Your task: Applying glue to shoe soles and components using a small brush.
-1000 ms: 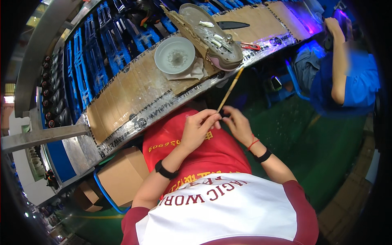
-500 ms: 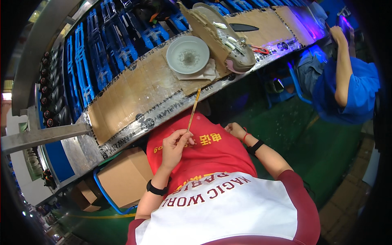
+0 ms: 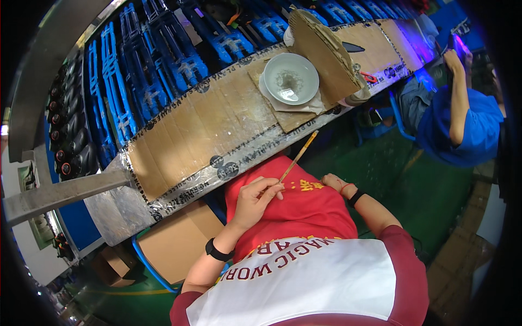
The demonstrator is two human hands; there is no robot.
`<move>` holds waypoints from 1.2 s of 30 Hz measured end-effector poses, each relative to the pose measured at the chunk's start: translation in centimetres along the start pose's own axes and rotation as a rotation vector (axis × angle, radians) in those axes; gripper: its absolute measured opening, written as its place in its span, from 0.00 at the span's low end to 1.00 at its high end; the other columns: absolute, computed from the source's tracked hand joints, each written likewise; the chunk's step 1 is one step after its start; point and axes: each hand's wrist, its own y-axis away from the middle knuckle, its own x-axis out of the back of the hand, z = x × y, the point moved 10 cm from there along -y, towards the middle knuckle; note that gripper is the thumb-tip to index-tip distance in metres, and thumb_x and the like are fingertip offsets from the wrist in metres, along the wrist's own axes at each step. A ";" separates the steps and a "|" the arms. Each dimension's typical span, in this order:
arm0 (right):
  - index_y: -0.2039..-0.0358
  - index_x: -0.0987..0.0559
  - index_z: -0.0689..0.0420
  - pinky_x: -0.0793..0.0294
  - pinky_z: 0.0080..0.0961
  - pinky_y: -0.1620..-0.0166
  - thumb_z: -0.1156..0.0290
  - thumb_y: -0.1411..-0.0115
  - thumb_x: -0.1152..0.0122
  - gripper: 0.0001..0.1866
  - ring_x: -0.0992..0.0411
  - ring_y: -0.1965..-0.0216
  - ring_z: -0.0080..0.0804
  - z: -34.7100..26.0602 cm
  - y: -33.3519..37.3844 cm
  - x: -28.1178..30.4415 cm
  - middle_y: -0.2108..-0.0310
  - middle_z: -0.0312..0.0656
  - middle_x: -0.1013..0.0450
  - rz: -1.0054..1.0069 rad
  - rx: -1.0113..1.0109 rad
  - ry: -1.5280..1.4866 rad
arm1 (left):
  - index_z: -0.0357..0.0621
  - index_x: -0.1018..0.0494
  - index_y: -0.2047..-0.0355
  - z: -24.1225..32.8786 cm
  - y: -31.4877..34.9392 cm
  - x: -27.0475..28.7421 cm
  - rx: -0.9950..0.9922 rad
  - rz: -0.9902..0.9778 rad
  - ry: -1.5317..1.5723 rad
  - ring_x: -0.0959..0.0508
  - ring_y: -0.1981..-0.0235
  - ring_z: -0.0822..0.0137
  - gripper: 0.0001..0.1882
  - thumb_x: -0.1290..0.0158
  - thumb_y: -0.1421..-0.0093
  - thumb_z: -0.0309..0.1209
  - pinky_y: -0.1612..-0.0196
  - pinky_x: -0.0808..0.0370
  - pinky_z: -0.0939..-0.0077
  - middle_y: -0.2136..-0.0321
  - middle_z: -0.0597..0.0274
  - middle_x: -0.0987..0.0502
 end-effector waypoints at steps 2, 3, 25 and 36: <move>0.74 0.20 0.58 0.26 0.40 0.63 0.63 0.50 0.47 0.12 0.26 0.65 0.52 1.1 0.7 -1.7 0.70 0.56 0.25 -0.108 -0.092 0.142 | 0.34 0.24 0.67 1.0 0.0 0.4 0.001 -0.020 -0.023 0.25 0.72 0.74 0.07 0.49 0.39 0.26 0.65 0.29 0.81 0.77 0.61 0.23; 0.74 0.20 0.58 0.26 0.40 0.63 0.63 0.50 0.47 0.12 0.26 0.65 0.52 1.5 0.8 -2.6 0.70 0.56 0.25 -0.106 -0.095 0.138 | 0.34 0.24 0.67 1.4 0.0 0.4 0.000 -0.035 -0.049 0.25 0.72 0.73 0.07 0.49 0.39 0.26 0.65 0.29 0.81 0.77 0.61 0.23; 0.70 0.21 0.58 0.26 0.39 0.62 0.55 0.45 0.47 0.18 0.26 0.64 0.52 1.3 0.9 -7.5 0.68 0.55 0.25 -0.050 -0.138 -0.093 | 0.34 0.24 0.67 3.5 1.4 4.2 -0.036 0.003 -0.011 0.25 0.72 0.73 0.07 0.48 0.40 0.26 0.65 0.30 0.80 0.77 0.62 0.24; 0.69 0.21 0.58 0.27 0.39 0.62 0.54 0.43 0.48 0.19 0.25 0.64 0.52 5.2 -1.1 -5.7 0.67 0.55 0.25 -0.129 -0.111 0.141 | 0.32 0.26 0.67 -0.7 5.0 5.1 0.010 0.202 0.010 0.24 0.73 0.73 0.07 0.50 0.39 0.25 0.65 0.29 0.81 0.75 0.61 0.24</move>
